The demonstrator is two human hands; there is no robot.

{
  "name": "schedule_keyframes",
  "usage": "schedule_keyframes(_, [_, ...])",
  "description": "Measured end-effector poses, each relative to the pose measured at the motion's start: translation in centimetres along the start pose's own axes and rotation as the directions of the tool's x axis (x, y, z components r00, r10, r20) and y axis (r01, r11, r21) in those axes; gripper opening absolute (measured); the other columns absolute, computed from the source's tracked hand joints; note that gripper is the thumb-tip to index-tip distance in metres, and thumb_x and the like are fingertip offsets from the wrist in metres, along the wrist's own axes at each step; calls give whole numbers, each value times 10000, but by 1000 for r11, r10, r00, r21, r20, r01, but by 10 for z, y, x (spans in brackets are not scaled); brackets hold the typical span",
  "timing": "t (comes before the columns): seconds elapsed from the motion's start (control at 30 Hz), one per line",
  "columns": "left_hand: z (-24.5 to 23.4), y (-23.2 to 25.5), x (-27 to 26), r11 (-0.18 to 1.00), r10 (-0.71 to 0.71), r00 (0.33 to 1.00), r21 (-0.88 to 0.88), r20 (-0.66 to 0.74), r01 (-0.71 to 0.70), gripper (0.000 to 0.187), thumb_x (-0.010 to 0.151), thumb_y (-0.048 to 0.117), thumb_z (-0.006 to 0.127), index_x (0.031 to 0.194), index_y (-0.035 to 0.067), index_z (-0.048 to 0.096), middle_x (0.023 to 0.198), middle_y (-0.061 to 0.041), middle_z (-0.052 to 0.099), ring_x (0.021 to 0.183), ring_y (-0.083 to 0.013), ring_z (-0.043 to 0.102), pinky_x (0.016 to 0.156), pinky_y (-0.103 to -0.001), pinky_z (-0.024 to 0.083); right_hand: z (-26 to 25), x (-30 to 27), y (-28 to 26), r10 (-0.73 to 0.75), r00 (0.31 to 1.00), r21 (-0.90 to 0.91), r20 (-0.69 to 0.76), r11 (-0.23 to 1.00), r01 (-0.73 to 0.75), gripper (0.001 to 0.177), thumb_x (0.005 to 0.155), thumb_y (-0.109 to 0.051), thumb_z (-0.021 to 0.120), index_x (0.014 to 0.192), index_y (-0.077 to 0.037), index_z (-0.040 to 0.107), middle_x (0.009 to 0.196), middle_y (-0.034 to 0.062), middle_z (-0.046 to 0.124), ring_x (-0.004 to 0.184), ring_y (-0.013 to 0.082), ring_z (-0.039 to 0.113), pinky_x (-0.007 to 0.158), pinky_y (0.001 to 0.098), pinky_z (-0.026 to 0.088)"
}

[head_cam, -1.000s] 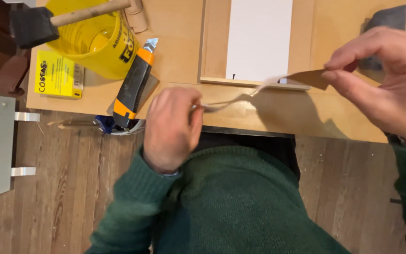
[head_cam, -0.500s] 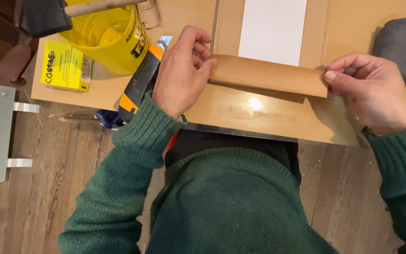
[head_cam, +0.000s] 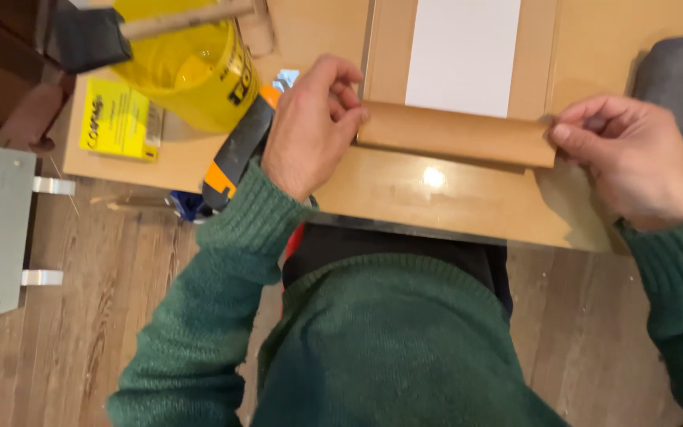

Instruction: The recorder applies adhesive to a wooden frame component, wraps it in brown paper, and then inspects completed art frames in a workshop.

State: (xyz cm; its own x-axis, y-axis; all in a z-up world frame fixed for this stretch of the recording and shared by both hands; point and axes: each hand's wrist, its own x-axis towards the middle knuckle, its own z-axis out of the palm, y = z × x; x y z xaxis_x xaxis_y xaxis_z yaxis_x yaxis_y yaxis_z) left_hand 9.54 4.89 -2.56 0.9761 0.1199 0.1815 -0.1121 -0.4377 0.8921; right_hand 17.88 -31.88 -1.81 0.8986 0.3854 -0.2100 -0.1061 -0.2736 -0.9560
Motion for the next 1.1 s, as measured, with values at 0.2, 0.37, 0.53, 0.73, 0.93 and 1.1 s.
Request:
schedule_keyframes(0.2, [0,2,-6,997,58,998,50,-16,-58,267,875,-19,760,1100,13,619,941,-75,656,773,-162,695,695,-287,575,-1,-2,6,45,998,-6,-32,999,-46,67,1061,-10,645,1127,-11,652,1049,64,704,857,106,642,769,230,534])
schedule_keyframes(0.37, [-7,7,-4,991,91,995,93,41,-95,118,866,5,777,949,22,695,947,-82,636,800,-180,680,730,-307,567,6,1,-11,69,997,3,-18,998,-69,68,1038,-11,637,1103,-7,652,1068,62,719,854,93,644,742,229,536])
schedule_keyframes(0.53, [-3,2,-11,994,72,996,79,56,-76,127,871,13,774,964,10,688,954,-91,627,812,-190,679,733,-308,565,1,-2,9,81,996,-17,-46,996,-82,64,1053,-10,648,1117,-8,654,1054,65,706,869,95,645,763,228,536])
schedule_keyframes(0.73, [-6,4,-6,987,118,992,107,48,-122,183,881,19,773,1053,7,710,972,-106,625,821,-212,678,742,-315,558,4,3,0,53,997,-45,-50,997,-55,52,1047,-8,645,1099,-8,651,1043,52,710,860,95,645,765,231,544])
schedule_keyframes(0.93, [-8,5,-12,982,155,988,108,17,-156,209,926,10,735,1132,3,700,1021,-122,631,878,-236,685,778,-327,566,3,-1,2,43,998,-11,-37,999,-44,55,1063,-4,641,1116,-11,651,1048,56,706,854,98,634,764,230,532])
schedule_keyframes(1.1, [-8,1,-13,983,144,988,105,46,-148,171,926,12,733,1096,16,714,1021,-124,634,882,-238,692,781,-336,564,0,-2,13,83,996,21,-39,996,-82,57,1053,-11,648,1109,-14,658,1041,49,712,851,91,638,757,229,531])
